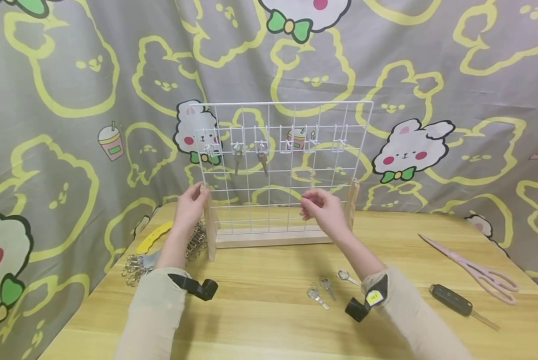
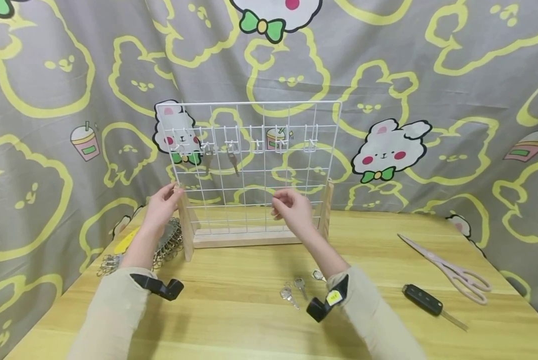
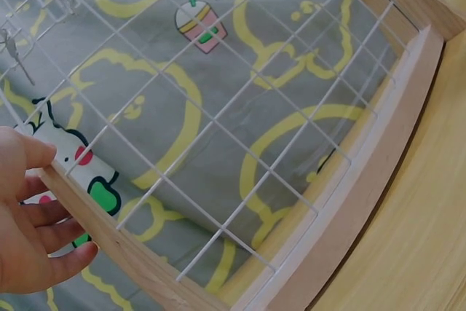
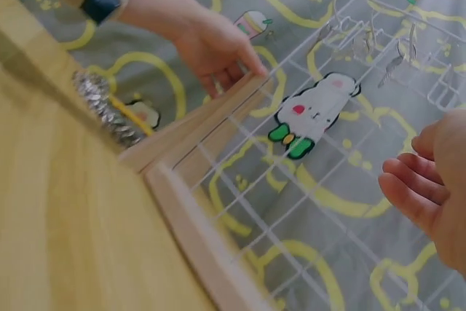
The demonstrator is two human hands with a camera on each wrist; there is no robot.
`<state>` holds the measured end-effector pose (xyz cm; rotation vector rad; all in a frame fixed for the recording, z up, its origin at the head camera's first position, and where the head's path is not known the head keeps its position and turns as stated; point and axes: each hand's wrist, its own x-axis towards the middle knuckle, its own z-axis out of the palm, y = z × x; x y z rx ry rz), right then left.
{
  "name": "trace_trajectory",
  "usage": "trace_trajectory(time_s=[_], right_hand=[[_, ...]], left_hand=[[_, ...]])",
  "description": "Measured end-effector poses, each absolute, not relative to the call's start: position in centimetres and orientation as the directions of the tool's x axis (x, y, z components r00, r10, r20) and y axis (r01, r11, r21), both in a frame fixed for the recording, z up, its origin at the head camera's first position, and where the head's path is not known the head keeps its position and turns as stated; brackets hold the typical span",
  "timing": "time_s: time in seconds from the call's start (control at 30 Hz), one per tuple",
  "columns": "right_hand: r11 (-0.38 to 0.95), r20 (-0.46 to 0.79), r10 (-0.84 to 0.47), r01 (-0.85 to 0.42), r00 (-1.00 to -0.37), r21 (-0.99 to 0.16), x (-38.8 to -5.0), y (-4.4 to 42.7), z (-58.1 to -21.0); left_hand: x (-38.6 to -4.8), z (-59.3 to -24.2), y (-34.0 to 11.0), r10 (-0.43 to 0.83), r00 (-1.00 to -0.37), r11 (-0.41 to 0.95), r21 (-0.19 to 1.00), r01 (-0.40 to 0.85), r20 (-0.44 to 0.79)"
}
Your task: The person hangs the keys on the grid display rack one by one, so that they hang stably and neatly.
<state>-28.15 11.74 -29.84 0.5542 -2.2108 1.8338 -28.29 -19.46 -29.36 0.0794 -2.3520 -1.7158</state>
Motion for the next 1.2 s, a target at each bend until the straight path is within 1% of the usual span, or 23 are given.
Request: trace_trajectory(time_s=[0.13, 0.27, 0.4, 0.5, 0.73, 0.9, 1.03, 1.2], right_hand=[[0.150, 0.378, -0.147, -0.398, -0.914, -0.905, -27.3, 13.4, -31.5], [0.176, 0.319, -0.147, -0.342, -0.936, -0.923, -26.5, 15.0, -33.3], [0.239, 0.249, -0.173, -0.286, -0.953, -0.928, -25.4, 16.3, -35.1], [0.288, 0.215, -0.206, -0.269, -0.955, -0.919, -24.8, 16.9, -36.4], [0.358, 0.142, -0.301, -0.250, -0.943, -0.900, -23.2, 17.6, -38.6], [0.372, 0.070, -0.372, -0.218, -0.926, -0.902, -22.7, 17.7, -40.3], [0.399, 0.065, -0.430, -0.254, -0.901, -0.881, -22.5, 17.6, -41.1], [0.434, 0.078, -0.437, -0.286, -0.896, -0.854, -22.3, 17.2, -41.6]], left_hand=[[-28.4, -29.2, -19.5, -0.176, -0.972, 0.316, 0.944, 0.093, 0.154], [-28.5, -29.1, -19.6, -0.175, -0.971, 0.327, 0.940, 0.098, 0.162], [-28.5, -29.0, -19.6, -0.174, -0.972, 0.331, 0.939, 0.093, 0.157], [-28.5, -29.0, -19.5, -0.176, -0.972, 0.330, 0.939, 0.092, 0.157], [-28.5, -29.1, -19.5, -0.174, -0.972, 0.325, 0.941, 0.097, 0.160], [-28.4, -29.1, -19.5, -0.178, -0.972, 0.328, 0.940, 0.091, 0.156], [-28.3, -29.2, -19.4, -0.178, -0.972, 0.332, 0.939, 0.089, 0.155], [-28.2, -29.3, -19.3, -0.184, -0.971, 0.320, 0.943, 0.087, 0.152]])
